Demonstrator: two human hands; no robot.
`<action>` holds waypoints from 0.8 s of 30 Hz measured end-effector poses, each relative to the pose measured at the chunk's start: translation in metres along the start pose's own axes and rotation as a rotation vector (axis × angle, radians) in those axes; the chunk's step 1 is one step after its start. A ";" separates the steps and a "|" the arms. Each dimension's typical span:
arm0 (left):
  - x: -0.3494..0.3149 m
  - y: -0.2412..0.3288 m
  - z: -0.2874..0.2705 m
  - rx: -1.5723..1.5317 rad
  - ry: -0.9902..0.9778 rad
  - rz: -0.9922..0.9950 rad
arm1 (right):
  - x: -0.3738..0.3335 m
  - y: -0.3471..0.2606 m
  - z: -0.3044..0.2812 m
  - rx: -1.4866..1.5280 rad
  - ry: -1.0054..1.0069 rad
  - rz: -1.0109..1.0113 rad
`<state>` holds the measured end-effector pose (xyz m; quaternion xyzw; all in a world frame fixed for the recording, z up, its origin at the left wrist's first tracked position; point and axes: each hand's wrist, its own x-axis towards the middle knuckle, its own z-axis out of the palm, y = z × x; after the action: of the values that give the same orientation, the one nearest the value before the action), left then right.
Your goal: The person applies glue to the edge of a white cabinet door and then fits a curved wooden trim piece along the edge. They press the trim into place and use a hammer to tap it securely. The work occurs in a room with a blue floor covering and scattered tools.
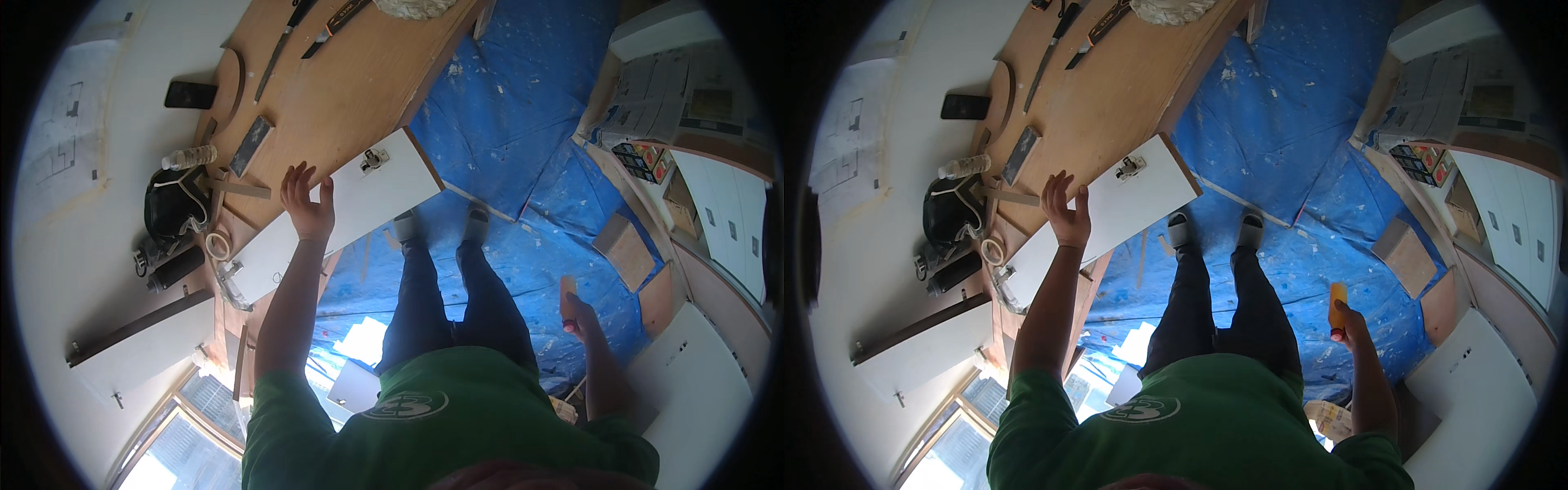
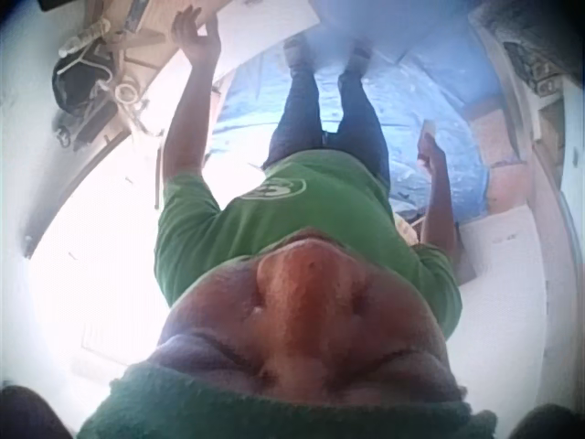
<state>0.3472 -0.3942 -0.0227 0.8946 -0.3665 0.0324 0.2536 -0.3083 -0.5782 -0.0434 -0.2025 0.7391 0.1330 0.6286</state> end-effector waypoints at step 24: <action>0.046 0.153 -0.354 -1.675 -0.680 0.303 | -0.134 -0.307 0.148 -0.361 -0.094 -0.517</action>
<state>0.3225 -0.3470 0.3617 0.3220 -0.4386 -0.4759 0.6910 -0.0185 -0.7653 0.0808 -0.4856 0.5976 0.1070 0.6290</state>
